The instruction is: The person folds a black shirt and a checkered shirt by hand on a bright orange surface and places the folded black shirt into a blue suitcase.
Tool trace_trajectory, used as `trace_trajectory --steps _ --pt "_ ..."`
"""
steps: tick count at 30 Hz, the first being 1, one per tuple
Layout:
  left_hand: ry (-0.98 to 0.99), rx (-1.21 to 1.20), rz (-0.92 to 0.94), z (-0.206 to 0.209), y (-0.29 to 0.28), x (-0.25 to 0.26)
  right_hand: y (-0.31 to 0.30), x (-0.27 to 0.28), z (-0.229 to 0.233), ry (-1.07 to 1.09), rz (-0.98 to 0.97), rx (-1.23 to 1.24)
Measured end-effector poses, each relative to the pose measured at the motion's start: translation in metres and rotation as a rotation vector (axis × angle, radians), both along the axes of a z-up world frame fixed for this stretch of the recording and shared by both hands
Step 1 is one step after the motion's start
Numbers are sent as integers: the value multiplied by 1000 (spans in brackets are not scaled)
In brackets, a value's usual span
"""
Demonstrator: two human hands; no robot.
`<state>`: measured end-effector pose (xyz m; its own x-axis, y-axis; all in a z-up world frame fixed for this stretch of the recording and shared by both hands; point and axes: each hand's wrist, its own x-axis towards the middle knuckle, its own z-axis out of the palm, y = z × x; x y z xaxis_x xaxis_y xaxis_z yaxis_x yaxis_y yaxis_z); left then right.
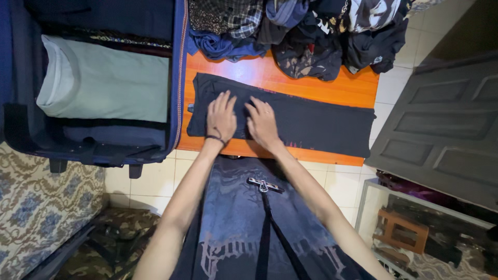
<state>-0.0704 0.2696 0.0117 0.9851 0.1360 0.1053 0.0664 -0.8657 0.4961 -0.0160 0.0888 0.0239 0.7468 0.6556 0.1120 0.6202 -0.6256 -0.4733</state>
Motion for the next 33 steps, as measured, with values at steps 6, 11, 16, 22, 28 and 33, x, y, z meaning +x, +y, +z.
trace_trajectory --steps 6,11,16,22,28,33 --pt "139 91 94 -41 -8 19 26 8 -36 38 -126 -176" --pt "132 67 132 -38 -4 15 14 7 -36 38 -222 -194" --pt "147 67 141 -34 -4 9 13 9 -35 56 -196 -192" --pt "169 53 194 -28 -3 5 17 14 -36 78 -143 -205" --pt "160 98 195 -26 5 -4 -37 11 -33 63 -104 -202" --pt "165 110 195 -26 6 -3 -138 25 -34 60 -240 -356"
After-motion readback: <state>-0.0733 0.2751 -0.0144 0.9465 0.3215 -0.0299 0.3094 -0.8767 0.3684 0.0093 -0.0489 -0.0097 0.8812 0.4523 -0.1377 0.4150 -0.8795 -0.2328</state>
